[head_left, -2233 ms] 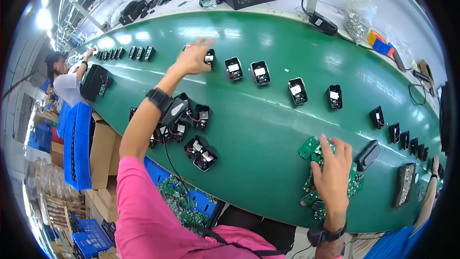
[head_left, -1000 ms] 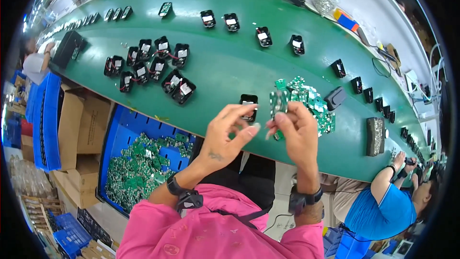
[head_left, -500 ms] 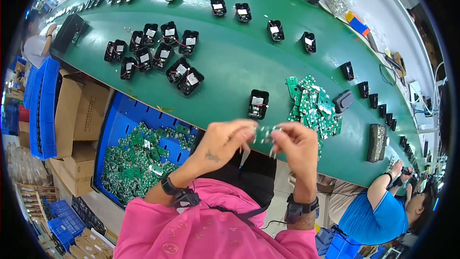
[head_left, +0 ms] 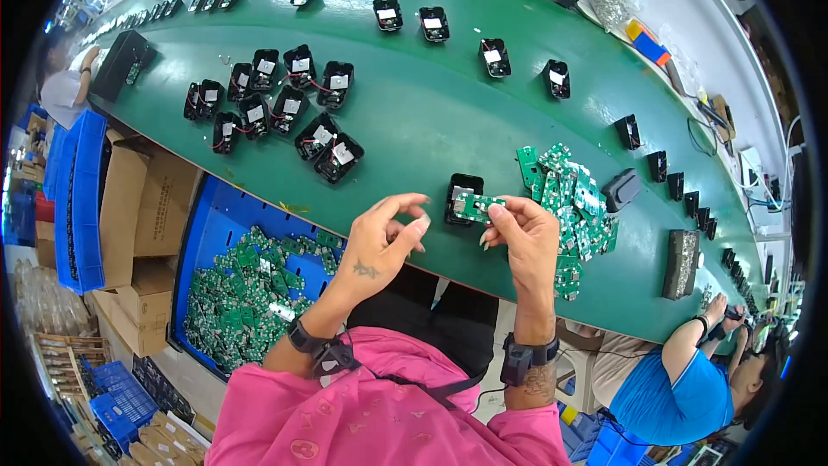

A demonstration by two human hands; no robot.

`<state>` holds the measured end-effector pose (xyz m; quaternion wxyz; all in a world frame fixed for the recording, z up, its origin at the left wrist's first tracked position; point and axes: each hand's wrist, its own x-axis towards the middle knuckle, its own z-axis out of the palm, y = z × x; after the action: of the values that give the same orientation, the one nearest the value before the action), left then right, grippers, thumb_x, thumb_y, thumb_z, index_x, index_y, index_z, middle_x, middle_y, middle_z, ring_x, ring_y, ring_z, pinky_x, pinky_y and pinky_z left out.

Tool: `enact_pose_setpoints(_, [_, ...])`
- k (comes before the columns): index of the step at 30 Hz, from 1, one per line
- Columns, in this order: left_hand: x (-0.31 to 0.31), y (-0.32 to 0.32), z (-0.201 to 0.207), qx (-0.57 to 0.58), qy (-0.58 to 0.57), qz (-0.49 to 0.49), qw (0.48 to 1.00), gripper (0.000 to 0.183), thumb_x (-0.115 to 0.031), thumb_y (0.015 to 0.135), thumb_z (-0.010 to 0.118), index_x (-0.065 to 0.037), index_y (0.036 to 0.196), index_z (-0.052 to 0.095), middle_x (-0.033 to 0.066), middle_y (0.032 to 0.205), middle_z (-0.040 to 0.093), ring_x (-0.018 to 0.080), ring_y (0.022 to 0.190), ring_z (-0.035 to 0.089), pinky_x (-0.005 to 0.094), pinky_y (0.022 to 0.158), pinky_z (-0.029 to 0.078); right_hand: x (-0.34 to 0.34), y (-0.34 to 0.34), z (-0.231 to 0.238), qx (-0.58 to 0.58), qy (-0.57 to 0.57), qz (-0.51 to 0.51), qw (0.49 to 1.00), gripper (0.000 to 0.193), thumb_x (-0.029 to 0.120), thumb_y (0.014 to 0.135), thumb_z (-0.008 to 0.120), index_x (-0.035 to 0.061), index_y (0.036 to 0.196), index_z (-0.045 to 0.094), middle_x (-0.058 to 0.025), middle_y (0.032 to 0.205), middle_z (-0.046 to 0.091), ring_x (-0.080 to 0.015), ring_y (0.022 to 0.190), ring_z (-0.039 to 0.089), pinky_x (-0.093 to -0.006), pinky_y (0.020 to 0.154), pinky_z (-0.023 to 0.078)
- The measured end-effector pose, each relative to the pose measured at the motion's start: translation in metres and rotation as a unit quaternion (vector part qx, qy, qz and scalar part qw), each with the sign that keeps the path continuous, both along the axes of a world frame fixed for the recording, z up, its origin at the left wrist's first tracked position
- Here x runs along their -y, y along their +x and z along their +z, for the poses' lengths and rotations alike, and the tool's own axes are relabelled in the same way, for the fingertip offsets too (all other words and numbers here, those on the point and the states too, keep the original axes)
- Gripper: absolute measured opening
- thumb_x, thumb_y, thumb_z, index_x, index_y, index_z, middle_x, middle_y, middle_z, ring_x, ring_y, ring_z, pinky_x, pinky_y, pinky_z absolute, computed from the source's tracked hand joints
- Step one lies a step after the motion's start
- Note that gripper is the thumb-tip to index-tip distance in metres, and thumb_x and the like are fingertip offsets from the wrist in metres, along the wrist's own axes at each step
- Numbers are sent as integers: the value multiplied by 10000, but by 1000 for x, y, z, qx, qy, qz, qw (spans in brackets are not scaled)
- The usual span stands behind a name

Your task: The person picks up a circuit board and a black plastic housing, fits the board into the housing by hand, and places the assembled unit onto the green conveyor belt.

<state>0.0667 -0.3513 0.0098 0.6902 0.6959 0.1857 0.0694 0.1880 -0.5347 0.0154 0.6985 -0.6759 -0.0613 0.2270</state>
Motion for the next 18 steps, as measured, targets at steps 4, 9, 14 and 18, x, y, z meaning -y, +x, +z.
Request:
enact_pose_setpoints(4, [-4, 11, 0, 4, 3, -21, 1000, 325, -155, 966, 615, 16, 1243, 614, 50, 1003, 648, 93, 765, 665, 219, 684, 478, 1, 3, 2, 21, -6, -17, 1000, 176, 67, 926, 687, -65, 1042, 673, -55, 781, 679, -106, 613, 643, -224, 566, 518])
enact_pose_setpoints(9, [-5, 17, -2, -2, 18, -29, 999, 325, -155, 963, 622, 19, 1238, 616, 44, 986, 650, 91, 757, 665, 215, 679, 474, 3, 5, -5, 13, 6, -9, 1000, 178, 63, 923, 690, -64, 1047, 678, -61, 808, 690, -104, 620, 648, -226, 571, 524])
enact_pose_setpoints(14, [-1, 26, -2, 30, 29, 24, 999, 484, -120, 913, 679, 76, 1327, 522, 156, 1292, 562, 142, 755, 681, 255, 650, 531, -5, 5, -10, 12, -9, -4, 1000, 207, 56, 920, 696, -68, 1083, 669, -65, 819, 698, -102, 632, 655, -218, 572, 526])
enact_pose_setpoints(18, [1, 36, -2, 28, 38, -27, 999, 605, -96, 877, 713, 77, 1397, 456, 189, 1488, 412, 170, 773, 696, 271, 677, 551, -14, 2, -2, 38, -109, 21, 993, 295, 72, 915, 711, -75, 1157, 630, -64, 797, 695, -97, 631, 654, -208, 548, 515])
